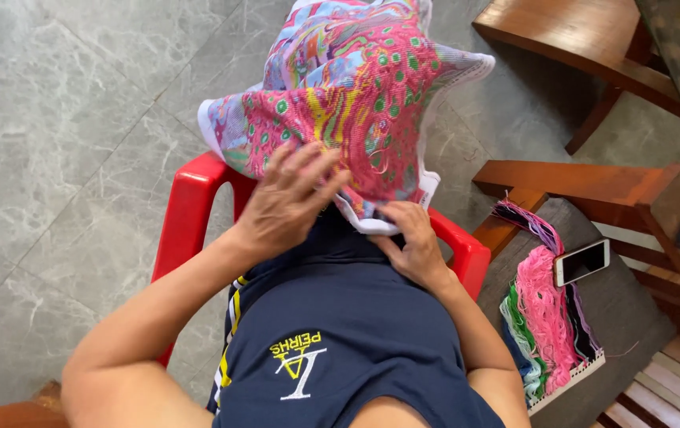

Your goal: The person performs cross-stitching on a colorful patterned fabric using a needle and pink thread, pulling the thread through the fabric and occasionally shaking the cloth.

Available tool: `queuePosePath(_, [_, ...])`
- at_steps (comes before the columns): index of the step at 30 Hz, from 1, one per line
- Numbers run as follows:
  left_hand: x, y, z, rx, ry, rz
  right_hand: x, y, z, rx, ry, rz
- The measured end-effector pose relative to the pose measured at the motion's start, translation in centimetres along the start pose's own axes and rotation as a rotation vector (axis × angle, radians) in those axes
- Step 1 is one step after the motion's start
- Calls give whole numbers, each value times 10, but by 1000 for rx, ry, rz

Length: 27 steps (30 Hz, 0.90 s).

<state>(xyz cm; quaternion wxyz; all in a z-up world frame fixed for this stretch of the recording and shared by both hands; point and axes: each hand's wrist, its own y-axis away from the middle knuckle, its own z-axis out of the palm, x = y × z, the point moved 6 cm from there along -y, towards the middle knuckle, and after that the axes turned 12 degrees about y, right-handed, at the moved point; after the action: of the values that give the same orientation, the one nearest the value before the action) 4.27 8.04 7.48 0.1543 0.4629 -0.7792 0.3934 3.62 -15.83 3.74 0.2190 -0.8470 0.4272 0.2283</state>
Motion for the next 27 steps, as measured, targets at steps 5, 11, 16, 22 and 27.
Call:
queuePosePath(5, [6, -33, 47, -95, -186, 292, -16, 1, -19, 144, 177, -158])
queuePosePath(11, [30, -58, 72, -315, -89, 389, -56, 3, -97, -24, 282, -366])
queuePosePath(16, [49, -77, 78, -736, 308, 36, -95, -80, -198, -121, 615, -380])
queuePosePath(22, [45, -116, 82, -736, 1635, -1107, 34, -186, -167, 219, 587, -365])
queuePosePath(27, [-18, -104, 146, -401, 1786, -1527, 225, -207, -202, 434, 430, 12])
